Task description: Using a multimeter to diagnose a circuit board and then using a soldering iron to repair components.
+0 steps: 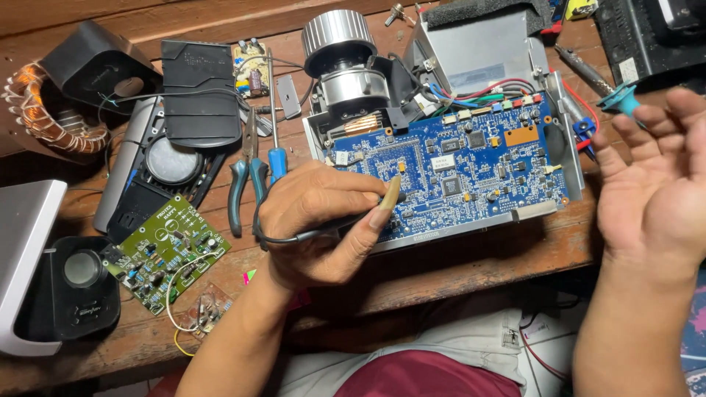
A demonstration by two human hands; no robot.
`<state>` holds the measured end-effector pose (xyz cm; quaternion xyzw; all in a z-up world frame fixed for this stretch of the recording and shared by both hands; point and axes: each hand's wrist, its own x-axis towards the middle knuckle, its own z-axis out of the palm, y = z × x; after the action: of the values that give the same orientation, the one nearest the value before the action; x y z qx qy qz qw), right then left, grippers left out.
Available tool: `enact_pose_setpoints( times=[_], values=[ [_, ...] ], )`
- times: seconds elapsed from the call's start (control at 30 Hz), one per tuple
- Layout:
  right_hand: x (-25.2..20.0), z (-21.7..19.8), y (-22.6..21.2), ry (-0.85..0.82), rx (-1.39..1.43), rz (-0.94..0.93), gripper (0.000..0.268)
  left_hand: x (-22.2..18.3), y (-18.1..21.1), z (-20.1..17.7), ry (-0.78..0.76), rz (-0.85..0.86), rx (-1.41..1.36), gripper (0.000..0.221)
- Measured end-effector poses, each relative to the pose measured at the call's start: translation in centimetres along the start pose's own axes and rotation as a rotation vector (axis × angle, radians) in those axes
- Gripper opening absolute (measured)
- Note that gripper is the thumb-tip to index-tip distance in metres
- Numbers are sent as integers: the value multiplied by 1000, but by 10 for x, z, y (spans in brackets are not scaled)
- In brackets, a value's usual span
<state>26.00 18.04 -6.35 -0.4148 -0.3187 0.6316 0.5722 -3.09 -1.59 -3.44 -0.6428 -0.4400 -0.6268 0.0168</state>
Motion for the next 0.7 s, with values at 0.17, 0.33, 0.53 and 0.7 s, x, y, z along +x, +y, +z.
enact_pose_setpoints(
  times=[0.17,0.33,0.53,0.7],
  values=[
    [-37,-18,7,-498,-769,-886,48,1,-1,0,-4,-2,-4,8],
    [-76,32,-19,-821,-1204,-1251,62,1,0,-1,-8,-14,36,6],
    [-83,72,-12,-971,-1318,-1398,65,2,-4,-4,-61,-5,90,7],
    [-66,69,-27,-993,-1465,-1379,57,1,-3,-15,-179,-35,65,19]
  ],
)
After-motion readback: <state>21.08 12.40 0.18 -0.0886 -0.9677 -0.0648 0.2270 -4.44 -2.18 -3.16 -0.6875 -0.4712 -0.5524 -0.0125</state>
